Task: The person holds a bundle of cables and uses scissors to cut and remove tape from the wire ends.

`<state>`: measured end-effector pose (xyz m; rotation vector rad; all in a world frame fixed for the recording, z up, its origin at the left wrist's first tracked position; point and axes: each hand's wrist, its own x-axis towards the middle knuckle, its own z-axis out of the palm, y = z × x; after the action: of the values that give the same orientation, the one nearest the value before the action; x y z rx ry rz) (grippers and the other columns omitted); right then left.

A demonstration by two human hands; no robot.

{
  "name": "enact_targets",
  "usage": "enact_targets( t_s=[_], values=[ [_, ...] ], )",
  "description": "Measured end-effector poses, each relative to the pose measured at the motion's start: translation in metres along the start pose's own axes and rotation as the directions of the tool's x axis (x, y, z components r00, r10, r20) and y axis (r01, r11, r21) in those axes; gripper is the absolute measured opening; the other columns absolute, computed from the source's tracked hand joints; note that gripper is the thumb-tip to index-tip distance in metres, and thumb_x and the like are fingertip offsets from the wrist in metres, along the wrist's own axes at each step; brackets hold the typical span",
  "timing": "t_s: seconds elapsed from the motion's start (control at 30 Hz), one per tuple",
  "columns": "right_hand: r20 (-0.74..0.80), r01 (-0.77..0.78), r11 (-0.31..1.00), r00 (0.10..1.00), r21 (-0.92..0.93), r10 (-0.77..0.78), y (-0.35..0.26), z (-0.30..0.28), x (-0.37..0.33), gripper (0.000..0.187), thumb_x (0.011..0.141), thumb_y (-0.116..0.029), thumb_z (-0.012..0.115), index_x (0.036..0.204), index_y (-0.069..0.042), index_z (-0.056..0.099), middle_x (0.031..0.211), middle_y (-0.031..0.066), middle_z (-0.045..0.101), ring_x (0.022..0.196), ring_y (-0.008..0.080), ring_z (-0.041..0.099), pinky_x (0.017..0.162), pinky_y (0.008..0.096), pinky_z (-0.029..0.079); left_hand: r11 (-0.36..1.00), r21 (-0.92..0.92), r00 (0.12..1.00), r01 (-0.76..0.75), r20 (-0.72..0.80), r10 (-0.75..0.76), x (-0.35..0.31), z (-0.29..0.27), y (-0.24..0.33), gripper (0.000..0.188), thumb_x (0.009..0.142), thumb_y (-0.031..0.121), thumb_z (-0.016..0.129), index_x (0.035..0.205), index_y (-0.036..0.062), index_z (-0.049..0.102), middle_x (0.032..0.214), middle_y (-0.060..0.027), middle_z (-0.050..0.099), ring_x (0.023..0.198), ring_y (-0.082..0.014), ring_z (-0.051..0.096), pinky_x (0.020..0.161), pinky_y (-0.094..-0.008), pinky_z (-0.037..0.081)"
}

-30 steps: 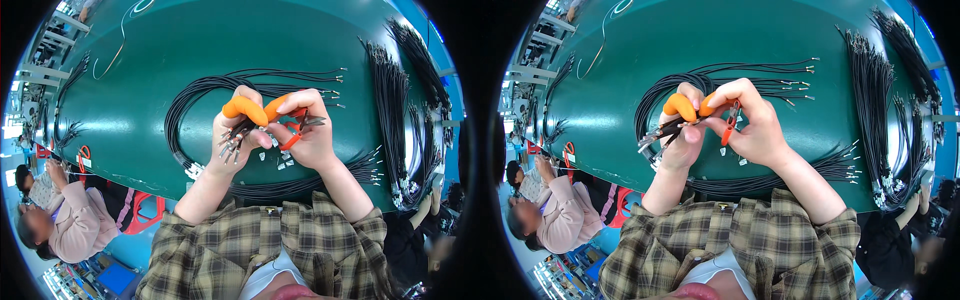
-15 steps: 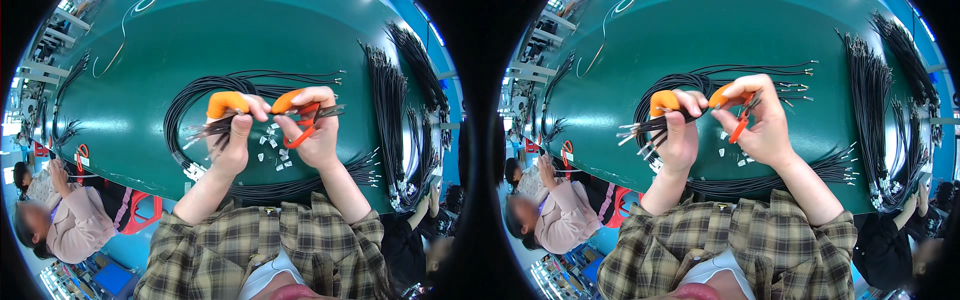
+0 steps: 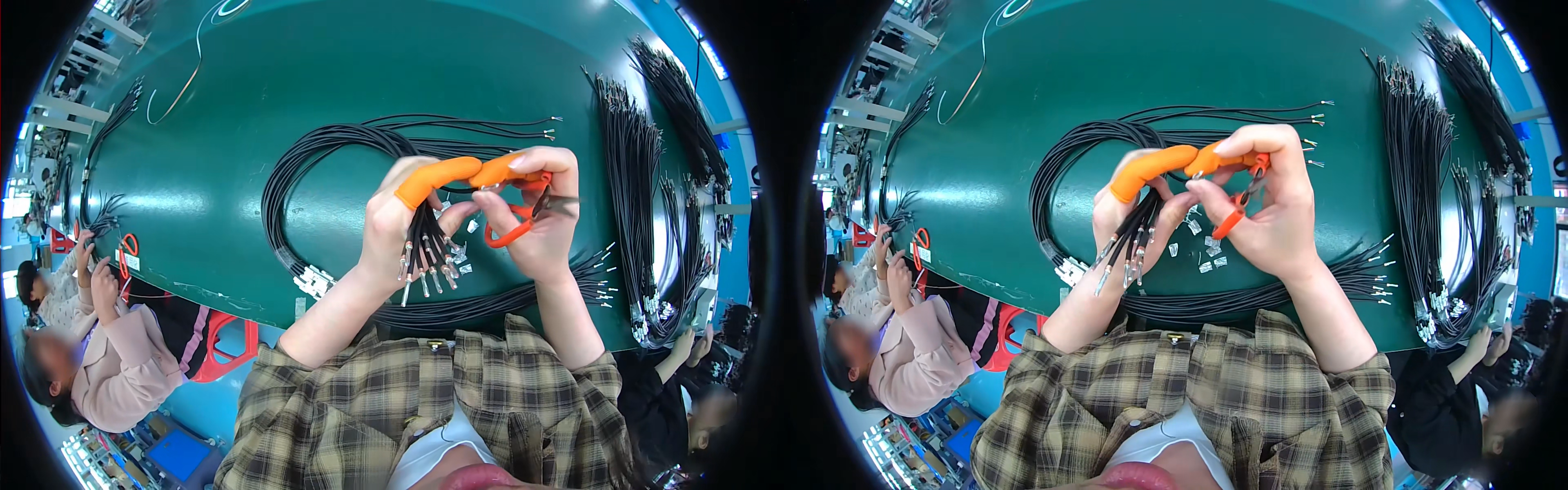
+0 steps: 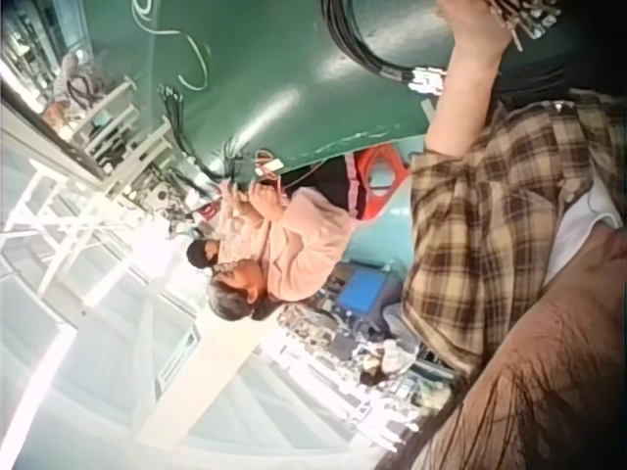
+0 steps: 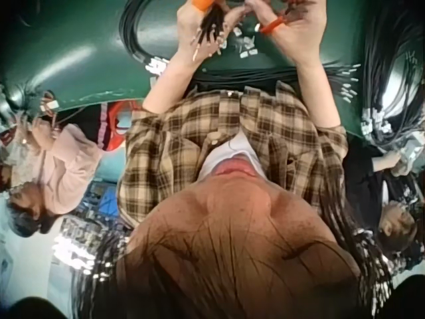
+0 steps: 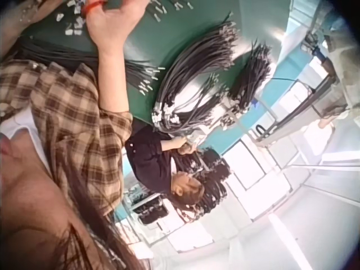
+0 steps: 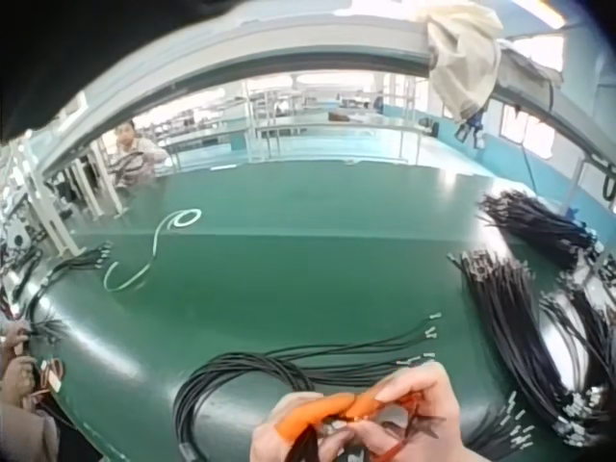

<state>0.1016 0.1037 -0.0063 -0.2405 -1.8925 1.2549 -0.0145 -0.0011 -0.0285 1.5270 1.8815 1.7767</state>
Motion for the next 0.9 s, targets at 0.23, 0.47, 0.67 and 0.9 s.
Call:
enact_targets(
  t_s=[0.23,0.47,0.67,0.9],
  values=[
    [-0.056,-0.011,0.967,0.998,0.253,0.027,-0.014,0.001,0.0,0.041,0.068,0.007,0.07,0.099,-0.003,0.045,0.087,0.0084,0.053,0.072,0.0116,0.055,0.063,0.0223,0.046,0.979,-0.206,1.0,-0.001,0.019,0.005,0.003,-0.001,0.003,0.015,0.069,0.008,0.071,0.081,0.0016,0.063,0.072,-0.0071,0.06,0.062,-0.0192,0.058,0.054,-0.0274,0.045],
    [0.107,0.104,0.994,0.989,0.015,-0.105,-0.02,-0.014,0.01,0.034,0.067,0.003,0.073,0.091,-0.004,0.05,0.084,0.007,0.053,0.06,0.0096,0.05,0.055,0.0207,0.041,0.992,-0.123,0.998,-0.006,0.068,0.014,0.005,-0.004,0.007,0.015,0.07,0.012,0.07,0.08,0.0028,0.065,0.065,-0.0058,0.055,0.059,-0.0195,0.052,0.052,-0.0295,0.041],
    [0.111,0.031,0.999,0.993,-0.031,-0.028,-0.018,-0.021,0.0,0.035,0.065,-0.001,0.076,0.089,-0.005,0.05,0.078,0.0044,0.053,0.059,0.0096,0.047,0.052,0.0213,0.037,0.987,-0.151,0.998,0.045,0.057,-0.037,0.005,-0.006,0.012,0.013,0.07,0.01,0.07,0.079,0.0017,0.065,0.064,-0.0062,0.054,0.058,-0.0194,0.051,0.051,-0.0295,0.04],
    [0.208,0.246,0.936,0.958,-0.251,-0.196,-0.024,-0.002,0.018,0.027,0.061,-0.004,0.077,0.073,-0.007,0.053,0.067,0.0023,0.053,0.056,0.015,0.05,0.05,0.0241,0.039,0.986,-0.128,0.988,-0.109,0.097,0.122,0.004,-0.005,0.003,0.014,0.069,0.009,0.069,0.074,-0.0005,0.06,0.063,-0.0089,0.051,0.056,-0.0242,0.05,0.05,-0.0314,0.04]
  ],
)
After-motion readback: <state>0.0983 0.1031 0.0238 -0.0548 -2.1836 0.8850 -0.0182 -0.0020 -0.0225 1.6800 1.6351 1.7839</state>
